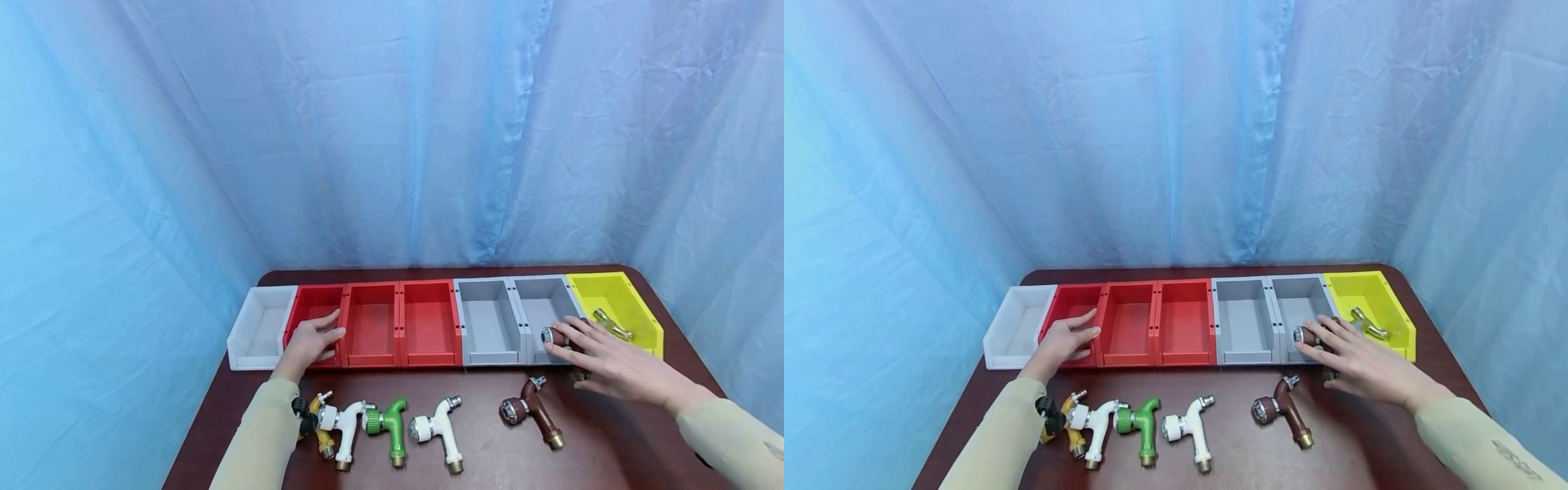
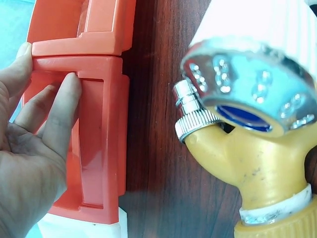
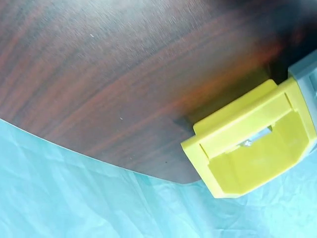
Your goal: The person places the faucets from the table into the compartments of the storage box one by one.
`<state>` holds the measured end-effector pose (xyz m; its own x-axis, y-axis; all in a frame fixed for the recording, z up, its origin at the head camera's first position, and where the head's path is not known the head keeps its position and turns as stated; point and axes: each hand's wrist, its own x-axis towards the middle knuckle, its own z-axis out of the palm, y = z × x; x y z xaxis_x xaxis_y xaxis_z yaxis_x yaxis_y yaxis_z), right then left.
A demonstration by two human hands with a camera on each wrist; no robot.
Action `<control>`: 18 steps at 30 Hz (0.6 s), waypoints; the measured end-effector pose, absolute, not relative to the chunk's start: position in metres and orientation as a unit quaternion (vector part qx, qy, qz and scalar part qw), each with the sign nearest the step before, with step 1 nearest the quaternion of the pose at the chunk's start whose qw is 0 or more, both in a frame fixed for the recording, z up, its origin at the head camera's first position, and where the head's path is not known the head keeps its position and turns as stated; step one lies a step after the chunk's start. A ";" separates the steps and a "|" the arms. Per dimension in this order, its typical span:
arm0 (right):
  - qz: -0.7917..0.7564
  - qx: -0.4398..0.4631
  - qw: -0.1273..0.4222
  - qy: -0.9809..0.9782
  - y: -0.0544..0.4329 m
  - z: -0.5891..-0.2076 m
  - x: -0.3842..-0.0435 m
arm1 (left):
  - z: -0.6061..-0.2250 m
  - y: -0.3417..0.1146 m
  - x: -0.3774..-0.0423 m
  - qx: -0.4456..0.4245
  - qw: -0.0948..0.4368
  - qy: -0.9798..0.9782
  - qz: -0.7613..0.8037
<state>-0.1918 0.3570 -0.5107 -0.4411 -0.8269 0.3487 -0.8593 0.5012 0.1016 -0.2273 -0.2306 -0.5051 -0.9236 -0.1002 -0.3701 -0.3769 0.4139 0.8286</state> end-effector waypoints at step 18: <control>0.029 0.497 0.181 -0.848 0.355 -0.505 -0.230 | -0.506 -0.230 -0.227 -0.148 0.131 0.829 0.522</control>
